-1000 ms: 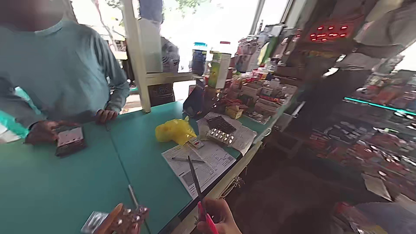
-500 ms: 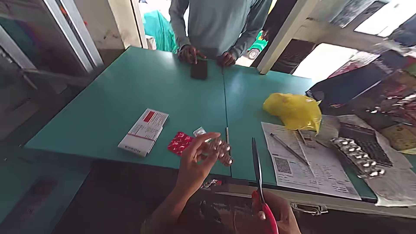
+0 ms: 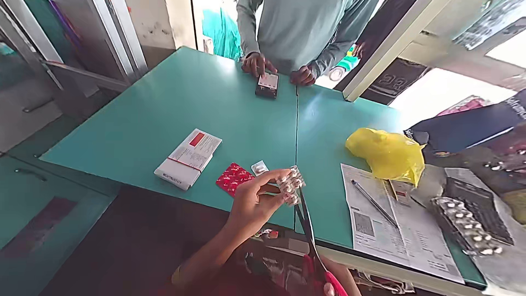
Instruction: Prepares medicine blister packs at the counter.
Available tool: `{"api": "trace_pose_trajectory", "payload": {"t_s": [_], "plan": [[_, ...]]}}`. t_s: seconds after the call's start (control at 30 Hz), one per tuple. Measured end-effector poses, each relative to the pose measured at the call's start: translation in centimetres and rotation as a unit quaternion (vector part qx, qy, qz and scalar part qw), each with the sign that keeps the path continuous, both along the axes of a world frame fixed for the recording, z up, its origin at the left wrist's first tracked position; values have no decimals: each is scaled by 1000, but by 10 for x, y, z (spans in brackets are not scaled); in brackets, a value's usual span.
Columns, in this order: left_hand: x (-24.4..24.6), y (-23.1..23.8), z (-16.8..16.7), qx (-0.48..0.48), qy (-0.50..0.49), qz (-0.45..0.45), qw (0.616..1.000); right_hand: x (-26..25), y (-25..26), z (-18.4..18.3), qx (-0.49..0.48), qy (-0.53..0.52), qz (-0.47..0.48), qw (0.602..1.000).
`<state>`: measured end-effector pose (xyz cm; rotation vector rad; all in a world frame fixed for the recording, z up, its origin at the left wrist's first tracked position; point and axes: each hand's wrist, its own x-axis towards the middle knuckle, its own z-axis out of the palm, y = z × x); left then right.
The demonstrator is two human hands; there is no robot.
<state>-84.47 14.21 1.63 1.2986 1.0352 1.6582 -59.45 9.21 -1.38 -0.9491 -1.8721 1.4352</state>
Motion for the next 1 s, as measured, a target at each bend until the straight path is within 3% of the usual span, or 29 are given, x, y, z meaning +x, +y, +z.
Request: {"api": "trace_pose_trajectory", "payload": {"t_s": [0.17, 0.47, 1.0], "plan": [[6, 2, -1, -20, 47, 58, 997, -3, 0, 10, -56, 1, -58, 997], [2, 8, 4, -70, 10, -35, 997, 3, 18, 18, -79, 14, -37, 996], [17, -2, 5, -51, -2, 13, 999, -3, 16, 20, -63, 7, -53, 997]]}}
